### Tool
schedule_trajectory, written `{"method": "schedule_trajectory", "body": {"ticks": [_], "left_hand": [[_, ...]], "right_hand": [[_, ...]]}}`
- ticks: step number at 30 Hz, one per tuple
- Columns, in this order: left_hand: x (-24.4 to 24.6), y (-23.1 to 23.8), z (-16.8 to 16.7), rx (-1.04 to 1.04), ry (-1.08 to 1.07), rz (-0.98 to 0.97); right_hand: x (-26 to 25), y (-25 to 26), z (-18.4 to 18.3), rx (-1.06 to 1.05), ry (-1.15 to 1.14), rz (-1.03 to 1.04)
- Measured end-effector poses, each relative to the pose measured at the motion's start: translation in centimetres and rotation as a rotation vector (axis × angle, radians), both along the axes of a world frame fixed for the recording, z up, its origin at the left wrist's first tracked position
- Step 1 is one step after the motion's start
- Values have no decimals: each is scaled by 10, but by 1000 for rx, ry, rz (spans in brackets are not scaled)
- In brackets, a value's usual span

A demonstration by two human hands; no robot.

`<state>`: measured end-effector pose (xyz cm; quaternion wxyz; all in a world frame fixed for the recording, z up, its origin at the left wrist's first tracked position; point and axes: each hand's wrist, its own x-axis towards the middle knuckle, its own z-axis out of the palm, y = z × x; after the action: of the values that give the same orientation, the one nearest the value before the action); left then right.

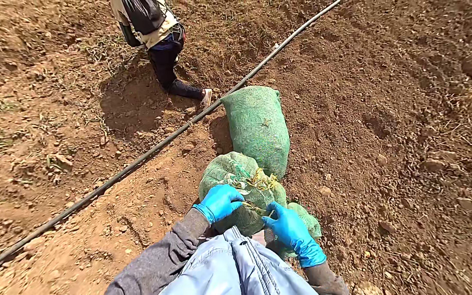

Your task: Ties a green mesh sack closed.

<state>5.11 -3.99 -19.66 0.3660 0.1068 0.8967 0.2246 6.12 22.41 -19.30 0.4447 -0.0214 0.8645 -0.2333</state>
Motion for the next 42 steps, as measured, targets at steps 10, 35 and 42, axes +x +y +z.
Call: {"method": "schedule_trajectory", "body": {"ticks": [10,35,42], "left_hand": [[5,14,-9,65,-22,165],[10,44,-12,394,132,673],[-6,40,4,372,-12,395]], "right_hand": [[24,-12,-4,-132,337,54],[37,-34,-42,-188,747,-450],[28,-39,-58,-545,487,-560]]}}
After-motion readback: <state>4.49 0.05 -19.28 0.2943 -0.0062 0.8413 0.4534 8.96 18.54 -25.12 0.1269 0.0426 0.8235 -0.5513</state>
